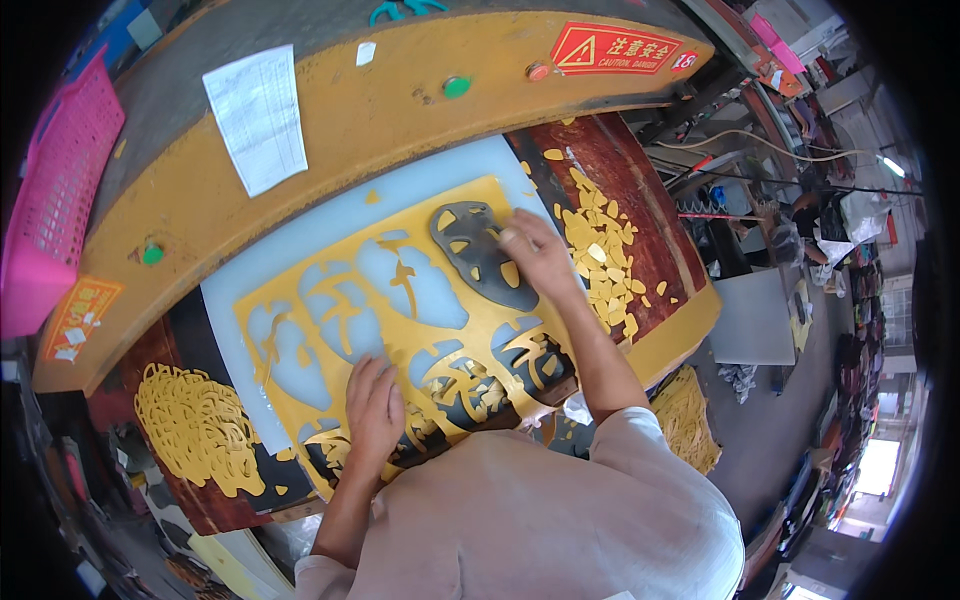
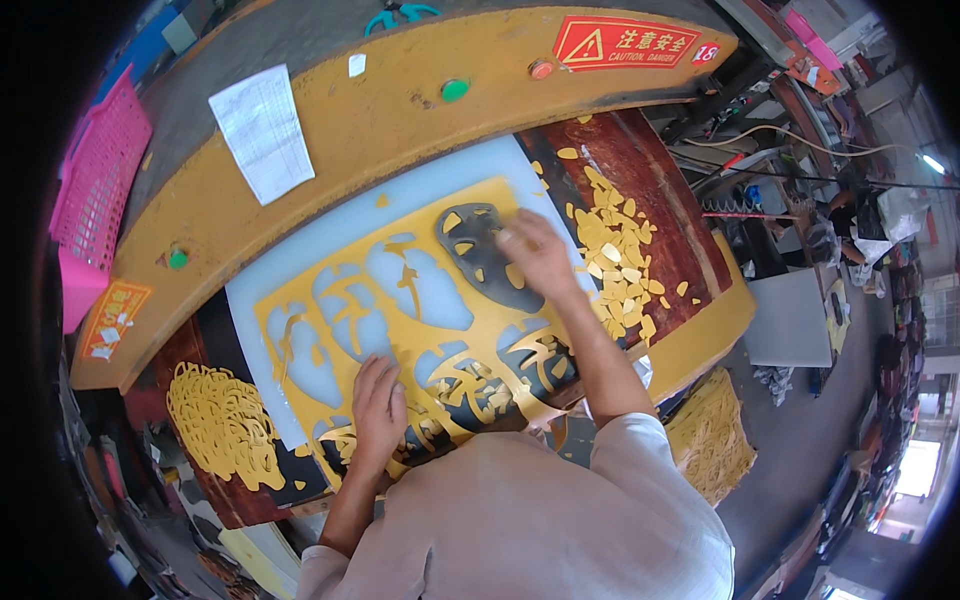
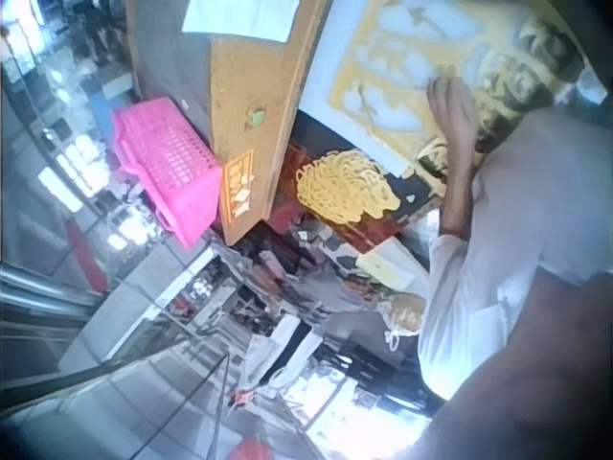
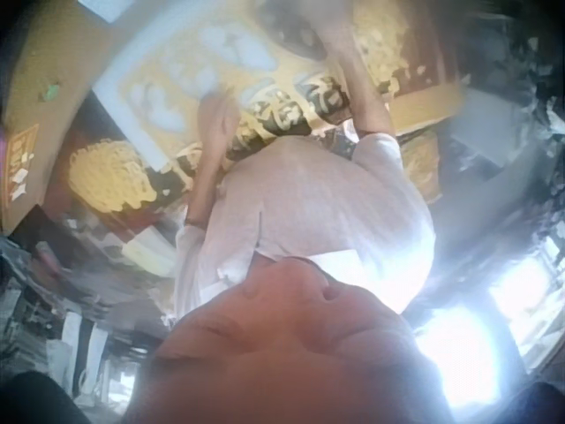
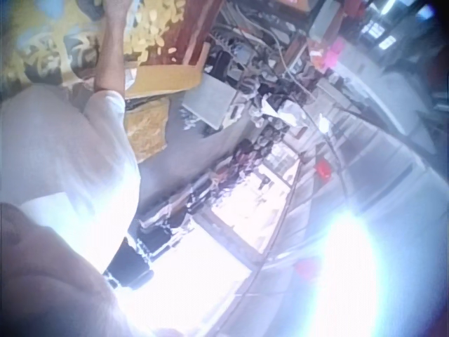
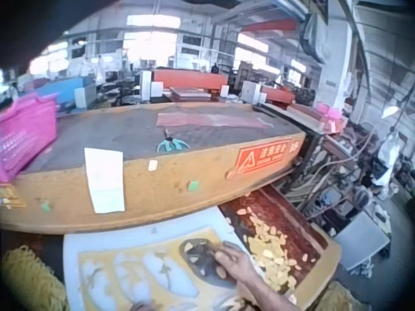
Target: The person repeatedly uses a handheld scraper to lift and remove yellow cutout pieces from a larger sheet on a workbench. The removed pieces are placed into a pile on the left side of the table. The person continues this process across the sheet, clearing the cutouts and leaving behind the negative space.
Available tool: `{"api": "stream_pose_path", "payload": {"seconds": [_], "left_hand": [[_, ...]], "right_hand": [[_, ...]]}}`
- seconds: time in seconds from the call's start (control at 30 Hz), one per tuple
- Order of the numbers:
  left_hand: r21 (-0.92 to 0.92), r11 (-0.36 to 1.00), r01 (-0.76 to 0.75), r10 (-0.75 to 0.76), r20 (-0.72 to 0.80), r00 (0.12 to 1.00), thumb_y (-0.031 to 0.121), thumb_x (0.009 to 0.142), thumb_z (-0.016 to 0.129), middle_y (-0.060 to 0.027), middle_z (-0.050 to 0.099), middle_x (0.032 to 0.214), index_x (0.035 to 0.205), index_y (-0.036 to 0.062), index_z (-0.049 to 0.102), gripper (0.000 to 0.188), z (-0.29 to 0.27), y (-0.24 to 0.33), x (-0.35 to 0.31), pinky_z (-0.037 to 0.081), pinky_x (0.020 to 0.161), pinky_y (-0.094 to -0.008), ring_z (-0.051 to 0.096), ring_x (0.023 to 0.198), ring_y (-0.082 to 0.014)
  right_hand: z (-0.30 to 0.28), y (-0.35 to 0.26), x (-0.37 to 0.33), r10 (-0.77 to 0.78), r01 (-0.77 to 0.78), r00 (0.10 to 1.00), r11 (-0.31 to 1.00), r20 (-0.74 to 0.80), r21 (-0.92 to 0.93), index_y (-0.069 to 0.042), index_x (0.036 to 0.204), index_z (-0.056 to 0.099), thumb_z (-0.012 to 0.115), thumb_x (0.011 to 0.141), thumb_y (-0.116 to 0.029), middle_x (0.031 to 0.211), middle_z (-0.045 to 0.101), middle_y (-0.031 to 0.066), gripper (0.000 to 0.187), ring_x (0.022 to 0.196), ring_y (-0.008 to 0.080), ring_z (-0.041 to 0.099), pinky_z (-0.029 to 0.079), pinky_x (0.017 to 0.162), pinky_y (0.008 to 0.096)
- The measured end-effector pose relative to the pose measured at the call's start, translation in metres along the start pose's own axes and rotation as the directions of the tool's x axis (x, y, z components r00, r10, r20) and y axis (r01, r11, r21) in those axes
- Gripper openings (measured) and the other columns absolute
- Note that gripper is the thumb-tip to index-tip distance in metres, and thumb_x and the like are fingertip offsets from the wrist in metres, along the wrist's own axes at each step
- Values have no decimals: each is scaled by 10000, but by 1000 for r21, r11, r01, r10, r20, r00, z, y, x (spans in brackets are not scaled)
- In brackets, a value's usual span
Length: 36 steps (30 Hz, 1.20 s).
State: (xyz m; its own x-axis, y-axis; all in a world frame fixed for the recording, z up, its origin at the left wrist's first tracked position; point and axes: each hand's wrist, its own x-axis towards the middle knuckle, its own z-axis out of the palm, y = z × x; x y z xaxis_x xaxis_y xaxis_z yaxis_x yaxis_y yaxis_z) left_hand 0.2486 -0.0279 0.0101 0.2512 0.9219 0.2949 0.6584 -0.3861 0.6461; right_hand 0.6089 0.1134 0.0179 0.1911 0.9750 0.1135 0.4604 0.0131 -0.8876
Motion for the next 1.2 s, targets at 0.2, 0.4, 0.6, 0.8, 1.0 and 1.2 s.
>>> {"api": "stream_pose_path", "payload": {"seconds": [0.2, 0.4, 0.6, 0.8, 1.0, 1.2], "left_hand": [[-197, 918, 344, -324, 128, 937, 59, 986, 677, -211, 728, 1083, 1166, -3, 751, 204, -20, 60, -81, 575, 905, -466, 713, 993, -409], [162, 987, -17, 24, -43, 999, 123, 953, 727, -148, 699, 981, 1108, 40, 769, 181, 21, 101, -157, 540, 887, -475, 672, 958, -368], [436, 899, -22, 110, -176, 978, 185, 941, 677, -107, 649, 967, 1002, 93, 739, 127, 45, 77, -110, 475, 822, -509, 611, 925, -352], [468, 884, -3, 134, -247, 960, 189, 916, 640, -127, 673, 878, 820, 107, 693, 137, 90, 43, -51, 493, 786, -515, 639, 859, -366], [571, 821, -18, 144, -176, 974, 258, 1070, 532, -225, 635, 986, 938, 3, 653, 311, 134, 95, -97, 479, 844, -569, 608, 930, -452], [614, 789, 20, 109, -172, 979, 278, 1086, 525, -233, 638, 981, 937, -23, 660, 361, 165, 138, -106, 480, 825, -568, 610, 936, -457]], "right_hand": [[-108, 11, -56, 231, -186, 954, 956, -192, 228, 37, 1249, 766, 726, 1040, -200, 1122, 759, 74, 318, 945, 131, 703, 572, 866, 279], [-129, 6, -164, 246, -200, 967, 893, -64, 402, 54, 1330, 730, 747, 1042, -206, 977, 742, 8, 389, 858, 76, 651, 538, 823, 251], [-103, -60, -143, -188, 218, 951, 971, -247, 102, 70, 1580, 470, 712, 1023, -174, 1155, 730, 183, 654, 963, 240, 717, 587, 867, 347], [-105, -91, -87, -274, 281, 957, 957, 92, -74, -14, 1665, 304, 717, 955, -226, 1215, 699, 308, 848, 1017, 495, 706, 597, 847, 528], [-167, 65, -206, -410, 491, 867, 799, 283, -347, -65, 1211, 739, 716, 926, -338, 1099, 703, 157, 396, 1092, 386, 636, 496, 994, 511], [-165, 113, -219, -565, 599, 800, 729, 203, -331, -91, 958, 744, 719, 870, -340, 1012, 650, 109, 265, 1055, 328, 589, 407, 1055, 473]]}}
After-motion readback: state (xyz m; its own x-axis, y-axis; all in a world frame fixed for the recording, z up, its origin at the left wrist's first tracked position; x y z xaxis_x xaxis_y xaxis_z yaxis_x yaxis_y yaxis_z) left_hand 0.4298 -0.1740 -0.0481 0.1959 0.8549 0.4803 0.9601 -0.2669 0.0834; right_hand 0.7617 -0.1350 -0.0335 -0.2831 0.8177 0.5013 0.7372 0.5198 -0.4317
